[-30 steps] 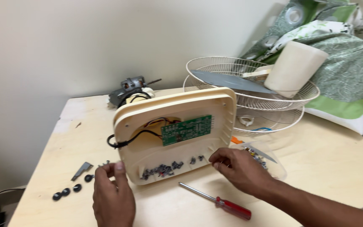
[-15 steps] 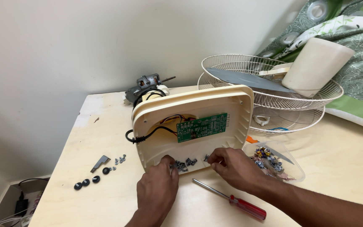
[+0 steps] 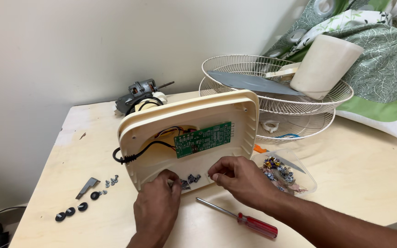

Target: The person services a disassembled table fan lying on a table. They sort small screws and hardware from the fan housing into a container, thread screws into the housing by hand, and use a red-handled screwdriver to tighten screws securing the circuit board inside the fan base.

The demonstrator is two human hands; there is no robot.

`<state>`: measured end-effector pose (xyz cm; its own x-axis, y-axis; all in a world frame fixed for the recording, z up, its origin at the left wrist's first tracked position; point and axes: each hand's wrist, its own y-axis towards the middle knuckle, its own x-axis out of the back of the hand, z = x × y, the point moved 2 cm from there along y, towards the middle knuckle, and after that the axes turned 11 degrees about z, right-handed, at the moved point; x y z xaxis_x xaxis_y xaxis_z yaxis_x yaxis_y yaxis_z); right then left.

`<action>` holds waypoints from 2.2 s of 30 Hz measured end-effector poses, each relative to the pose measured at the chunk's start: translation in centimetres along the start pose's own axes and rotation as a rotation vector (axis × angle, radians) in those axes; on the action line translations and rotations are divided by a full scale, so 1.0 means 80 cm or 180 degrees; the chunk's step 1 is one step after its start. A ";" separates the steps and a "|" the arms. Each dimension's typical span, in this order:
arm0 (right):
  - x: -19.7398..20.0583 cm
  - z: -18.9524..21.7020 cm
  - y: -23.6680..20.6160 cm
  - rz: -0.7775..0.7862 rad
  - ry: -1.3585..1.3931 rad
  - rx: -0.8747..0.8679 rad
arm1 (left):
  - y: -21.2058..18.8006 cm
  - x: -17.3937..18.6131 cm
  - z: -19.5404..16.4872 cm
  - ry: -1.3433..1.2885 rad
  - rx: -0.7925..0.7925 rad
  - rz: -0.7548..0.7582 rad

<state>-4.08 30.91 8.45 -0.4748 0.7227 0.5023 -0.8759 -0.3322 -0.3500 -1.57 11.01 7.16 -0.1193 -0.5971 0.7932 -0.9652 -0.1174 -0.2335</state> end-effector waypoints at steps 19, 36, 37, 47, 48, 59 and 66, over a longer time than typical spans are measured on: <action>0.062 -0.009 -0.045 -0.0552 0.1425 0.1527 | -0.005 -0.010 -0.121 -0.3698 0.0064 0.1749; 0.184 -0.116 -0.123 -0.1442 -0.0590 -0.0131 | 0.043 -0.087 -0.164 -0.0134 -0.0863 0.0540; 0.184 -0.117 -0.122 -0.1423 -0.0515 -0.0110 | 0.044 -0.085 -0.150 0.0041 -0.0930 0.0406; 0.145 -0.100 -0.104 -0.1120 0.0110 -0.0039 | 0.055 -0.077 -0.042 0.1233 -0.0241 0.0670; 0.137 -0.097 -0.101 -0.1038 0.0218 -0.0100 | 0.055 -0.078 -0.039 0.1263 -0.0382 0.0681; 0.059 -0.054 -0.077 -0.0849 -0.0144 0.0311 | 0.051 -0.055 -0.040 0.2612 -0.2221 0.1303; 0.030 -0.035 -0.076 -0.0752 -0.0179 0.0344 | 0.056 -0.039 -0.035 0.2760 -0.2816 0.1355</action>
<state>0.32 36.38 9.58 -0.2575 0.7541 0.6041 -0.9656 -0.2233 -0.1329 -6.14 14.59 5.21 -0.2406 0.2826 0.9286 -0.6006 0.7082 -0.3711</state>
